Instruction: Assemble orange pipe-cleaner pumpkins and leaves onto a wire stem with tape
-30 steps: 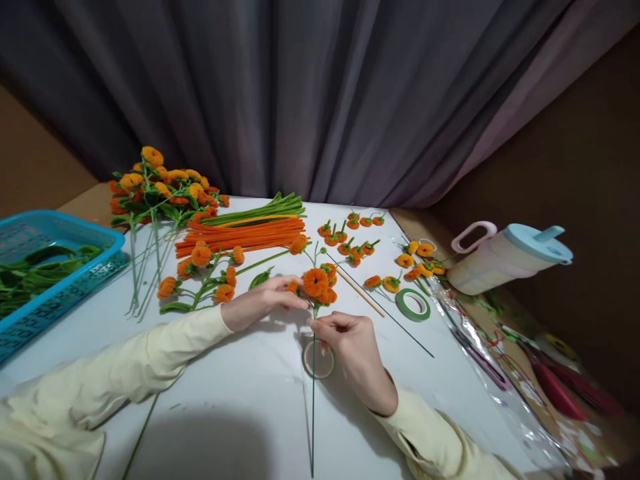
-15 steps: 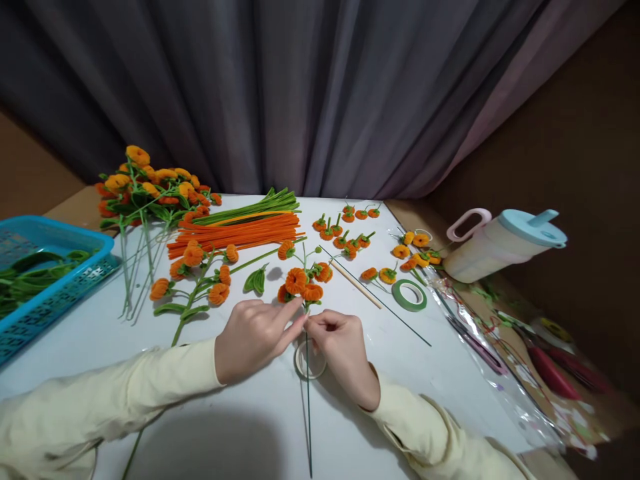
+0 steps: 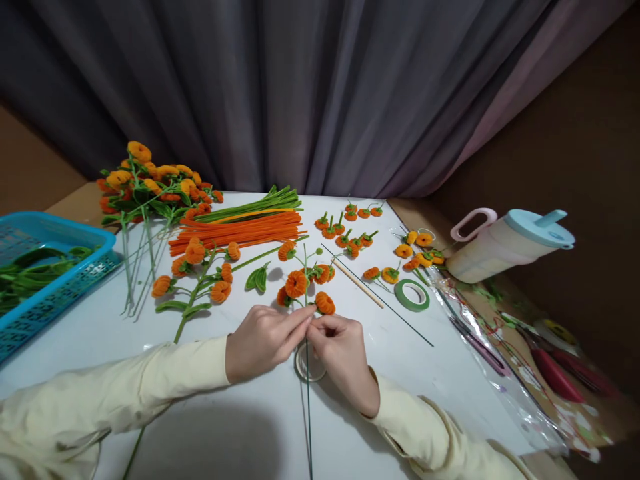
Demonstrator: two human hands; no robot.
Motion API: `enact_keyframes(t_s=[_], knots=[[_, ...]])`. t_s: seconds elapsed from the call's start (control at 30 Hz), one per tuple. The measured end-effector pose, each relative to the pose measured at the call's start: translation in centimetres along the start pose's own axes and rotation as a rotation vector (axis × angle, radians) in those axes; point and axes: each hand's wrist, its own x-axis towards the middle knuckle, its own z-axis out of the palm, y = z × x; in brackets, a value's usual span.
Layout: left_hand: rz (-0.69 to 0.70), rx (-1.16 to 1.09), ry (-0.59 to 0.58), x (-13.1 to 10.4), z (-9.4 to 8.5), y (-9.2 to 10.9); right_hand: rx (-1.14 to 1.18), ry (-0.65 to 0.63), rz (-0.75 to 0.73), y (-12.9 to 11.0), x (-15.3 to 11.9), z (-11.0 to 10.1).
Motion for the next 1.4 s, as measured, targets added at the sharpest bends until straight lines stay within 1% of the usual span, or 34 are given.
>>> enact_keyframes(t_s=[0.07, 0.17, 0.33, 0.43, 0.6, 0.87, 0.97, 1.03, 1.13, 1.23, 1.3, 1.4], knots=[[-0.014, -0.040, -0.032, 0.0, 0.0, 0.0, 0.017, -0.007, 0.010, -0.1, 0.0, 0.0], [-0.026, -0.043, -0.083, 0.1, 0.0, -0.1, 0.030, -0.003, 0.012, 0.1, 0.0, 0.1], [-0.051, 0.028, -0.247, 0.4, -0.4, -0.2, 0.017, -0.012, 0.005, 0.5, -0.2, 0.3], [-0.067, 0.056, -0.314, 0.5, -0.6, -0.1, 0.031, -0.031, 0.033, 0.4, -0.3, 0.5], [-0.096, 0.021, -0.351, 0.5, -0.8, 0.1, 0.048, -0.026, 0.058, 0.1, -0.3, 0.6], [-0.183, -0.178, -0.417, 1.1, -1.3, -0.1, 0.002, -0.010, 0.009, 0.2, -0.6, 0.6], [-0.215, -0.187, -0.450, 1.4, -1.6, -0.1, 0.000, -0.011, 0.007, 0.2, -0.6, 0.5], [-0.223, -0.152, -0.471, 1.6, -1.9, 0.0, 0.023, -0.019, 0.037, 0.2, -0.5, 0.5], [-0.232, -0.087, -0.488, 1.9, -2.7, 0.3, 0.077, -0.034, 0.098, 0.0, -0.4, 0.5], [-0.253, -0.088, -0.449, 2.2, -4.1, 0.2, 0.112, -0.038, 0.125, -0.1, -0.3, 0.6], [-0.300, -0.111, -0.433, 2.3, -5.2, -0.2, 0.130, -0.039, 0.136, -0.1, -0.2, 0.6], [-0.378, -0.144, -0.455, 2.4, -6.8, -1.5, 0.151, -0.046, 0.154, 0.0, -0.1, 0.5]])
